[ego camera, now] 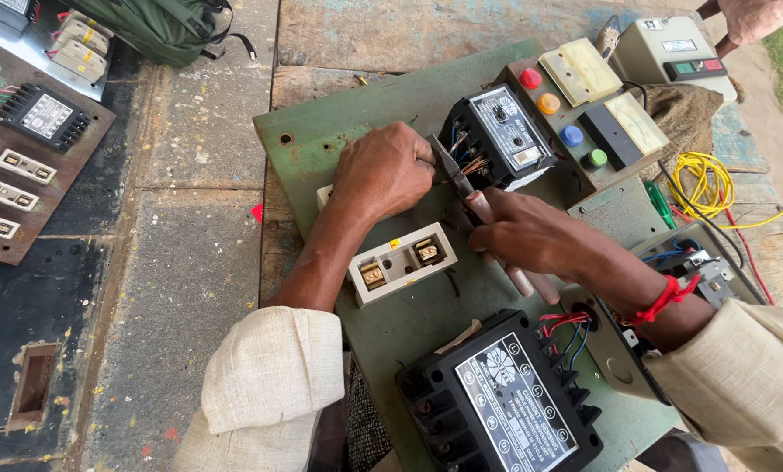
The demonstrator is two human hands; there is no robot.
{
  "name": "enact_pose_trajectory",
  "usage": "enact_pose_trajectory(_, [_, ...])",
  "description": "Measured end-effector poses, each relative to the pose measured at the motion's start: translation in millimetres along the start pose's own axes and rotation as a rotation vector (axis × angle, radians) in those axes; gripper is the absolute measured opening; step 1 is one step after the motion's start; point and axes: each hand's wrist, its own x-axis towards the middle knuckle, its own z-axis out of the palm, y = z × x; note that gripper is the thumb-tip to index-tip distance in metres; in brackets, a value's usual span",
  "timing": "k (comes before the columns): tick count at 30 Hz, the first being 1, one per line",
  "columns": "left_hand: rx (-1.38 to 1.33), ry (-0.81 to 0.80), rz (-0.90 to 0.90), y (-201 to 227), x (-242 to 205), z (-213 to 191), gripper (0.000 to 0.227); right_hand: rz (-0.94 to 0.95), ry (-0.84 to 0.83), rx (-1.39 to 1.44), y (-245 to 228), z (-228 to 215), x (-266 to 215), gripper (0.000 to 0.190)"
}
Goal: The person uses a screwdriver to tighten a terminal on a white electrical component and then uses pliers to strip the insulation from a wire. The person continues to strip and prepare multiple wires on a workbench containing various electrical devices.
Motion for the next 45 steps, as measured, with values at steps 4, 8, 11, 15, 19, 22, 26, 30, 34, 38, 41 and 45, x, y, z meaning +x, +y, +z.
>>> enact_pose_trajectory(4, [-0.023, -0.005, -0.020, -1, -2, 0, 0.023, -0.031, 0.106, -0.226, -7, 6, -5, 0.043])
enact_pose_trajectory(8, [-0.051, 0.026, 0.014, -2, -5, -3, 0.022, -0.077, 0.133, -0.153, -8, 11, -7, 0.052])
enact_pose_trajectory(11, [-0.065, 0.005, 0.019, -4, -7, -6, 0.019, -0.068, 0.128, -0.160, -10, 11, -8, 0.065])
enact_pose_trajectory(15, [-0.094, -0.041, -0.043, -4, -6, -9, 0.014, -0.051, 0.043, 0.191, -16, 10, -6, 0.063])
enact_pose_trajectory(19, [-0.110, -0.062, -0.079, -7, -5, -10, 0.013, -0.116, 0.026, 0.386, -24, 14, -3, 0.060])
enact_pose_trajectory(22, [-0.131, 0.011, -0.003, -9, -5, -9, 0.016, -0.099, 0.045, 0.506, -32, 14, 3, 0.054])
enact_pose_trajectory(26, [-0.124, -0.033, -0.023, -12, -5, -10, 0.012, -0.060, 0.129, 0.262, -35, 16, 13, 0.055])
enact_pose_trajectory(30, [-0.148, -0.083, -0.040, -15, -4, -14, 0.013, -0.042, 0.139, 0.410, -36, 19, 20, 0.043])
enact_pose_trajectory(34, [-0.167, -0.070, -0.029, -17, -1, -14, 0.019, -0.083, 0.119, 0.656, -30, 19, 27, 0.032])
enact_pose_trajectory(38, [-0.200, -0.050, -0.035, -19, -2, -13, 0.017, -0.172, 0.018, 1.067, -22, 19, 29, 0.020])
enact_pose_trajectory(41, [-0.189, -0.047, -0.020, -19, -3, -13, 0.015, -0.125, 0.013, 1.099, -20, 19, 28, 0.020])
enact_pose_trajectory(45, [-0.136, -0.070, -0.054, -21, 1, -12, 0.015, -0.137, 0.074, 0.880, -22, 18, 31, 0.028])
